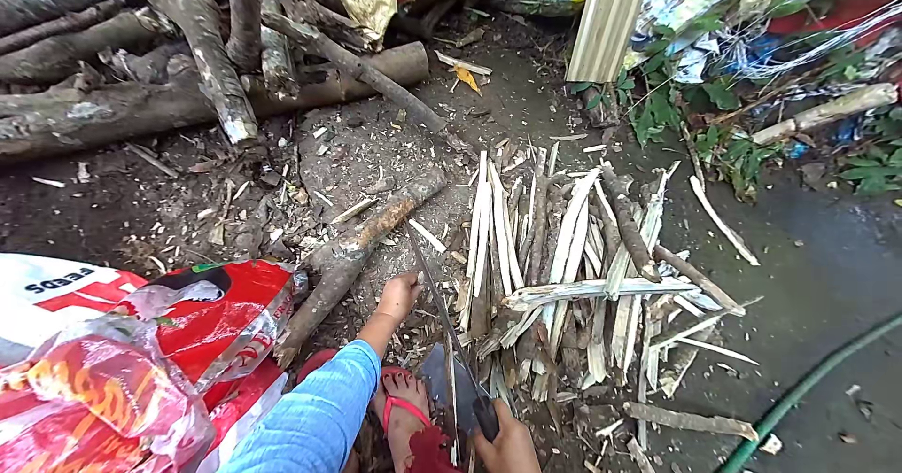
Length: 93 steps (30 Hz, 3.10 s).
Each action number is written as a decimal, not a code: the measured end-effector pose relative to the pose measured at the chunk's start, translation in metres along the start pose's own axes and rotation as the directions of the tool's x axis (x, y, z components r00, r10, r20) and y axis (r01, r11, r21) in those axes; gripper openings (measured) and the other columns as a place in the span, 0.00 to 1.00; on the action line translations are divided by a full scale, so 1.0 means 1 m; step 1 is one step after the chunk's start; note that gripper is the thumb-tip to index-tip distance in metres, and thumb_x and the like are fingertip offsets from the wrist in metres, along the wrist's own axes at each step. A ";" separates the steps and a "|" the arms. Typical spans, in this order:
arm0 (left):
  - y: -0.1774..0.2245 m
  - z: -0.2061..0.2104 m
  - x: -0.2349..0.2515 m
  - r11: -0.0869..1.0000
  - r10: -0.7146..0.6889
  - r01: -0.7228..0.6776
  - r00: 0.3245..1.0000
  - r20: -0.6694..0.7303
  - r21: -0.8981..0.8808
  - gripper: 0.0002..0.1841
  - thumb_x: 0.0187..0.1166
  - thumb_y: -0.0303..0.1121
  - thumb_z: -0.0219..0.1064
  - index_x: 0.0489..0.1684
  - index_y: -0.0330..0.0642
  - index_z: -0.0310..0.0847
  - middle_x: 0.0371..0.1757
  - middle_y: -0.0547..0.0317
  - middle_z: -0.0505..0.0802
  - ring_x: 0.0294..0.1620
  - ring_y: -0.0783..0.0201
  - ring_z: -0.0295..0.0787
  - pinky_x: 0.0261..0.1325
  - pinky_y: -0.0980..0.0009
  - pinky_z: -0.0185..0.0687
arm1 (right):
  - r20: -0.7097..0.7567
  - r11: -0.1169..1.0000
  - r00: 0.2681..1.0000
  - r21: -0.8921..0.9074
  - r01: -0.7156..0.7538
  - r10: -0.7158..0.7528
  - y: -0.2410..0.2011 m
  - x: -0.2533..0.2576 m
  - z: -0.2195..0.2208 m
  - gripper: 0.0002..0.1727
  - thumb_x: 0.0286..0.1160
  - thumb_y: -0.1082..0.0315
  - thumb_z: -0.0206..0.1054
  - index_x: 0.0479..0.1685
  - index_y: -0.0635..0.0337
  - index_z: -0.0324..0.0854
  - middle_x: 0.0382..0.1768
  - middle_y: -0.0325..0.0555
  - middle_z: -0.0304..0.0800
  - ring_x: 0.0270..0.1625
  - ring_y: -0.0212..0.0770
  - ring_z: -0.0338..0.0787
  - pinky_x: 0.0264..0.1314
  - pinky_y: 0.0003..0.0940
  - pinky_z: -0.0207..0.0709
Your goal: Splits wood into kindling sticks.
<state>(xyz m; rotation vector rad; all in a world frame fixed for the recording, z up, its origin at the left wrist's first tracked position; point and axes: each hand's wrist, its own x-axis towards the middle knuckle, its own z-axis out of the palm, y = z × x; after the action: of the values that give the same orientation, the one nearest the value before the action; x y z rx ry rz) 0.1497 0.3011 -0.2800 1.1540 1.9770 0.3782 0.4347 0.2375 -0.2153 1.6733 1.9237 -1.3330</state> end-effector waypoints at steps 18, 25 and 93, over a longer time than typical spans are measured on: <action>-0.002 -0.009 0.005 0.982 0.188 -0.188 0.971 -0.144 0.018 0.14 0.86 0.24 0.59 0.56 0.23 0.88 0.57 0.32 0.93 0.66 0.39 0.90 0.78 0.51 0.75 | 0.029 0.999 0.999 -0.043 -0.033 0.034 -0.007 0.000 0.001 0.29 0.69 0.66 0.73 0.69 0.75 0.77 0.43 0.71 0.93 0.50 0.70 0.94 0.57 0.66 0.82; -0.003 -0.017 0.008 0.998 0.053 -0.055 0.998 -0.042 -0.030 0.15 0.85 0.26 0.62 0.61 0.24 0.85 0.62 0.33 0.92 0.67 0.43 0.89 0.77 0.53 0.75 | 0.063 0.995 0.996 -0.075 -0.061 0.065 -0.016 0.009 -0.001 0.28 0.71 0.66 0.72 0.70 0.71 0.77 0.44 0.67 0.94 0.51 0.67 0.94 0.58 0.64 0.83; 0.000 0.012 0.007 0.942 -0.092 0.063 0.993 0.072 0.329 0.21 0.90 0.34 0.59 0.78 0.36 0.76 0.80 0.40 0.81 0.87 0.40 0.68 0.89 0.43 0.55 | 0.195 0.928 0.979 0.354 -0.121 0.053 0.032 0.036 0.038 0.28 0.62 0.73 0.74 0.66 0.72 0.76 0.38 0.60 0.90 0.34 0.50 0.92 0.45 0.51 0.87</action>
<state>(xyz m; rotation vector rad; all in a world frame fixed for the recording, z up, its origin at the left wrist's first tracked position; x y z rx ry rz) 0.1567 0.3051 -0.2912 1.2665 2.0512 -0.0443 0.4390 0.2289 -0.2766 1.6977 1.5496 -1.8248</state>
